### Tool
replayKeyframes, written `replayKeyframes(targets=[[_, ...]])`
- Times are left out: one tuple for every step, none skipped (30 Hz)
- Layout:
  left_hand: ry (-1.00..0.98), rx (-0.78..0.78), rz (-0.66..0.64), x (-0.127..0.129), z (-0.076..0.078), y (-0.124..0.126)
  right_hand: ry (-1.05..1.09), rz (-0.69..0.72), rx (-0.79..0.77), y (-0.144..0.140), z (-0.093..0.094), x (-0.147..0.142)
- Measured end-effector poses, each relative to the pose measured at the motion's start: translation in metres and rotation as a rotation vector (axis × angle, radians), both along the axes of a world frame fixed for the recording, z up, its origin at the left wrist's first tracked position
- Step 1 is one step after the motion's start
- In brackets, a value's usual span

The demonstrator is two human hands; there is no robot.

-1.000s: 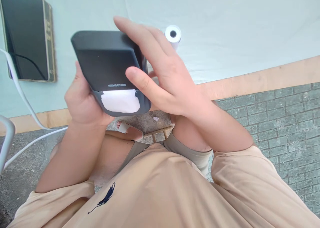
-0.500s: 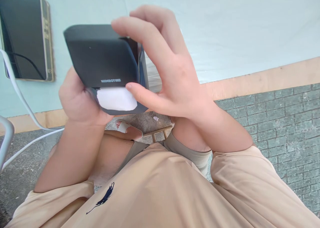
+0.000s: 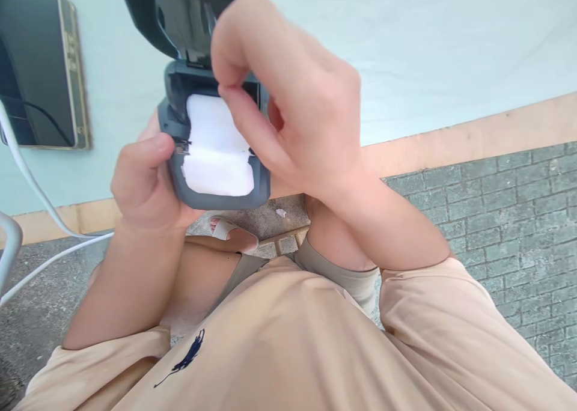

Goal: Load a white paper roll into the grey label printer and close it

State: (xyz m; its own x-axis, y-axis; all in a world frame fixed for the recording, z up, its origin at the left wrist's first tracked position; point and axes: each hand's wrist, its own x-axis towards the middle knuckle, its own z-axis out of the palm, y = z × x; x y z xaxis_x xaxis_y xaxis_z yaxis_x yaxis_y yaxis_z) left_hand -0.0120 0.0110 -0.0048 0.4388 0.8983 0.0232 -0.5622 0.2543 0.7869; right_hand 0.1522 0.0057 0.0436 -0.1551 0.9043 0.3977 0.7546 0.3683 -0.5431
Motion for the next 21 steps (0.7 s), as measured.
replayKeyframes(targets=[[-0.002, 0.012, -0.002, 0.000, -0.001, 0.000, -0.072, 0.009, 0.027, -0.001, 0.002, 0.000], [0.000, 0.030, 0.005, 0.000, -0.001, 0.000, -0.137, 0.015, 0.025, -0.001, 0.004, 0.000], [0.013, 0.045, 0.015, 0.001, -0.002, 0.000, -0.203, 0.017, -0.010, -0.001, 0.007, 0.000], [0.029, 0.060, 0.025, 0.001, -0.003, 0.000, -0.266, 0.010, -0.064, -0.001, 0.009, 0.000], [0.047, 0.073, 0.027, 0.001, -0.003, -0.001, -0.330, -0.003, -0.126, -0.001, 0.011, 0.000], [0.061, 0.083, 0.024, 0.001, -0.003, -0.001, -0.393, -0.013, -0.185, 0.000, 0.013, 0.000], [0.072, 0.088, 0.012, 0.001, -0.004, -0.001, -0.449, -0.015, -0.242, 0.000, 0.015, 0.000], [0.082, 0.081, 0.001, 0.001, -0.004, -0.001, -0.491, -0.010, -0.287, 0.000, 0.017, 0.001], [0.089, 0.074, -0.009, 0.001, -0.005, -0.002, -0.511, 0.004, -0.312, 0.000, 0.018, 0.001], [0.093, 0.072, -0.014, 0.001, -0.005, -0.002, -0.516, 0.019, -0.326, -0.001, 0.019, 0.001], [0.095, 0.075, -0.012, 0.001, -0.006, -0.001, -0.502, 0.031, -0.324, -0.002, 0.019, 0.002], [0.095, 0.083, -0.008, 0.001, -0.006, -0.001, -0.470, 0.042, -0.313, -0.003, 0.019, 0.003], [0.094, 0.092, 0.001, 0.001, -0.007, -0.001, -0.424, 0.051, -0.294, -0.003, 0.018, 0.004], [0.084, 0.113, 0.010, 0.001, -0.008, 0.000, -0.363, 0.062, -0.268, -0.005, 0.018, 0.005], [0.070, 0.135, 0.014, 0.002, -0.008, 0.000, -0.292, 0.079, -0.237, -0.006, 0.017, 0.006], [0.059, 0.146, 0.015, 0.002, -0.008, 0.000, -0.220, 0.102, -0.207, -0.006, 0.017, 0.008], [0.051, 0.147, 0.013, 0.002, -0.008, -0.001, -0.149, 0.131, -0.181, -0.007, 0.017, 0.009], [0.046, 0.145, 0.014, 0.002, -0.007, -0.001, -0.076, 0.163, -0.164, -0.008, 0.018, 0.010], [0.040, 0.142, 0.020, 0.002, -0.006, -0.002, 0.000, 0.193, -0.154, -0.009, 0.019, 0.010], [0.039, 0.129, 0.029, 0.002, -0.005, -0.003, 0.072, 0.212, -0.161, -0.009, 0.021, 0.011], [0.035, 0.111, 0.044, 0.001, -0.005, -0.003, 0.135, 0.211, -0.178, -0.010, 0.024, 0.010]])
